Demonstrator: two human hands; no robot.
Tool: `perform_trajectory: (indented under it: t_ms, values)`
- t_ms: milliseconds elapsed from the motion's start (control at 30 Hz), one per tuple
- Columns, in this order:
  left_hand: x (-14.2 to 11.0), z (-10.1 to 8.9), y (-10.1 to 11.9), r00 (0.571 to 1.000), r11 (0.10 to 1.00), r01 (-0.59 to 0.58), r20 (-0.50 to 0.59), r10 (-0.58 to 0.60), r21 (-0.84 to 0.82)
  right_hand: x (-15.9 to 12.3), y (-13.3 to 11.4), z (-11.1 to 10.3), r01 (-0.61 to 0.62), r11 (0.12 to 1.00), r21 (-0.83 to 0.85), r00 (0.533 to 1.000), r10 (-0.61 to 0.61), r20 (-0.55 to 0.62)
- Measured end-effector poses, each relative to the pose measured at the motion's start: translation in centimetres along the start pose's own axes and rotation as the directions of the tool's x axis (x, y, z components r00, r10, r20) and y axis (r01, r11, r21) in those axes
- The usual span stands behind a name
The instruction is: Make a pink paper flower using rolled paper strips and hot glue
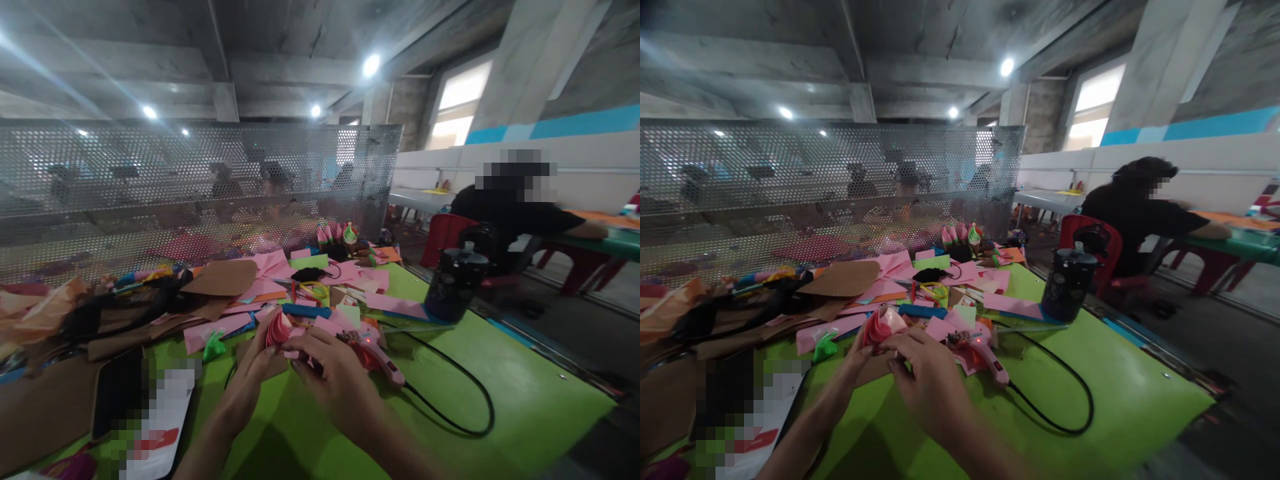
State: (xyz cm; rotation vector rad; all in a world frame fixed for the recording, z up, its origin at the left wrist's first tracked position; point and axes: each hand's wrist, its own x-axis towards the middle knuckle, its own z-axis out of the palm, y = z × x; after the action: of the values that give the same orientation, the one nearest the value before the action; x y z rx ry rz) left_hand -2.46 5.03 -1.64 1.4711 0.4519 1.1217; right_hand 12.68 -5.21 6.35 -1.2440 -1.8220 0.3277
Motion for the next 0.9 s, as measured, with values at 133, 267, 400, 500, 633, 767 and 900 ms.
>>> perform_trajectory:
  t_ms: [133,267,400,500,633,767,900]
  values:
    - [-0.2,0.0,0.2,1.0,1.0,0.026,-0.014,-0.026,0.005,-0.1,-0.3,-0.1,-0.01,1.0,0.005,1.0,0.01,0.011]
    - [-0.2,0.0,0.1,0.999,0.999,0.046,-0.016,-0.046,-0.002,-0.1,-0.3,-0.1,-0.013,1.0,0.003,1.0,0.013,0.022]
    - [0.0,0.0,0.0,0.999,0.999,0.04,-0.004,-0.04,-0.011,-0.2,0.0,0.1,-0.004,1.0,-0.008,1.0,0.004,0.016]
    - [-0.3,0.1,0.2,0.998,0.998,0.063,-0.009,-0.063,0.007,-0.2,0.0,0.2,0.004,1.0,-0.015,1.0,-0.004,0.012]
    - [-0.8,0.3,0.7,0.997,0.997,0.073,-0.017,-0.072,0.024,0.1,-0.1,0.1,0.016,0.999,-0.031,1.0,-0.015,0.019]
    - [-0.9,0.6,1.0,0.998,0.998,0.066,-0.013,-0.066,0.024,0.2,0.1,0.2,0.033,0.998,-0.052,0.999,-0.031,0.032]
    - [-0.8,0.6,0.9,0.999,0.998,0.054,-0.008,-0.053,0.022,0.2,0.2,0.3,0.043,0.998,-0.053,0.999,-0.042,0.024]
